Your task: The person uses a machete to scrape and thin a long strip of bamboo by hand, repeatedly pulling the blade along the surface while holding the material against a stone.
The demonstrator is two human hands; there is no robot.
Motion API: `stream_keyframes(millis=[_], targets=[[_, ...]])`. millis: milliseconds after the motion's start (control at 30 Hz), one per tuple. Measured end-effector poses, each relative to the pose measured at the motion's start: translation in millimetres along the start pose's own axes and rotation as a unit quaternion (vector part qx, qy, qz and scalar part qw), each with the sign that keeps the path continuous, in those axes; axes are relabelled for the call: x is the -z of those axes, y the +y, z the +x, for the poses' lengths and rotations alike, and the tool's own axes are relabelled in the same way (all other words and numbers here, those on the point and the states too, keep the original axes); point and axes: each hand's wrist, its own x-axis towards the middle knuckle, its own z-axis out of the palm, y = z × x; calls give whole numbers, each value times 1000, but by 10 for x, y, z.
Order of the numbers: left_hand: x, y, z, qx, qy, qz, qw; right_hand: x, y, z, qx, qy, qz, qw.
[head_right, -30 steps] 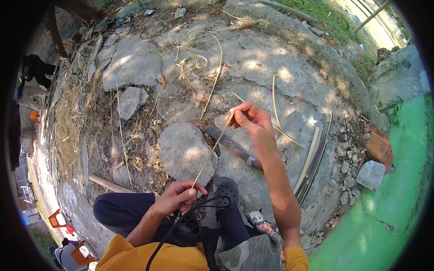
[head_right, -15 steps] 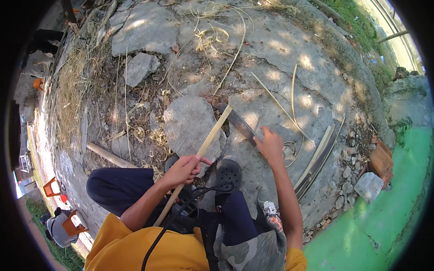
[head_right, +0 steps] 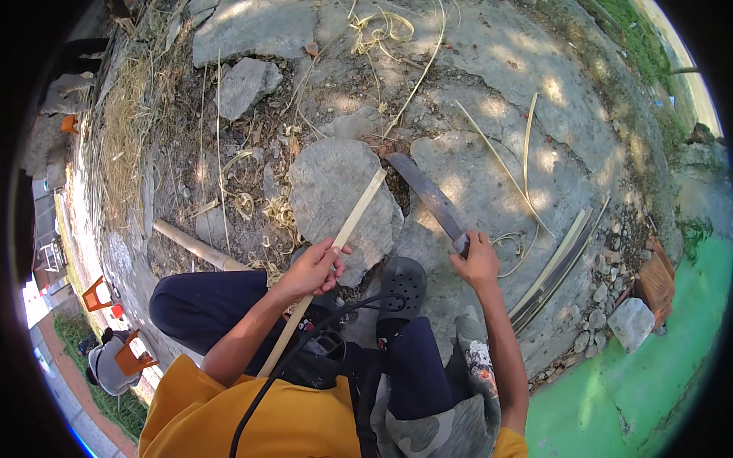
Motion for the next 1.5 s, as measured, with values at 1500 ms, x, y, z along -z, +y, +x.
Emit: stream_keyframes(millis=[1500], targets=[[101, 843, -775, 192, 83, 37, 977, -252, -1366, -118, 49, -153, 408, 899]])
